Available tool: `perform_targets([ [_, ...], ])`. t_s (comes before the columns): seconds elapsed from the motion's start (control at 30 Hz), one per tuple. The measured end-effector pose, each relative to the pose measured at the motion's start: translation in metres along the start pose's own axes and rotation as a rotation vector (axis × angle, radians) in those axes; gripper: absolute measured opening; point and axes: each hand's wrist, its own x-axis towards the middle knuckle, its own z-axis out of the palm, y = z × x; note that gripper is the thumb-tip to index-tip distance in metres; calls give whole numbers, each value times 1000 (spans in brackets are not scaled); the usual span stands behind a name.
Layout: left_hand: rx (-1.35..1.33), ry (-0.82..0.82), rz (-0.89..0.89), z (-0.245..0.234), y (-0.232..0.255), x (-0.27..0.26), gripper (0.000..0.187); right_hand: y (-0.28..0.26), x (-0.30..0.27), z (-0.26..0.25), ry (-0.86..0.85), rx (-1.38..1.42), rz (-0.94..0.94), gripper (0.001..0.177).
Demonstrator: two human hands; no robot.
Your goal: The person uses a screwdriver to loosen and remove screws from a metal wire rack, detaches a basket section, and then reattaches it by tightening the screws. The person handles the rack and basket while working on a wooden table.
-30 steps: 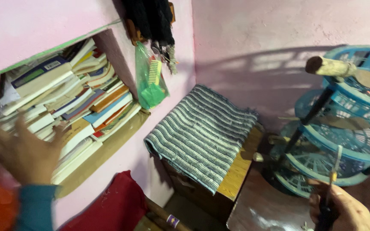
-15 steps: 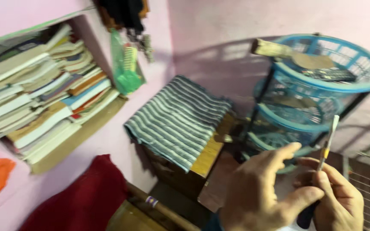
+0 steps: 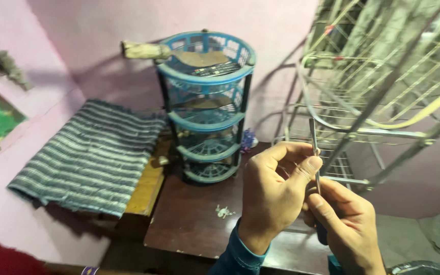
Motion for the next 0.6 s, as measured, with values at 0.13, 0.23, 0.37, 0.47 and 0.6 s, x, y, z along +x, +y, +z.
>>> perform_targets([
  [0.13,-103,-80,90,39,-10,6,19,-12,-4,-38,116,-197,-6,30],
  [0.23,-142,-138,37,65,-16,13,20,-18,-2,-58,193,-242,-47,28],
  [0.37,-165,-218,57,92,-18,24,18,-31,4,-76,349,-378,-21,25],
  [0.47,-116,-238,106,108,-19,35,19,-40,16,-84,419,-461,-105,22],
  [0.6,-210,-353,-9,127,-21,51,27,-48,33,-91,574,-320,-159,22],
])
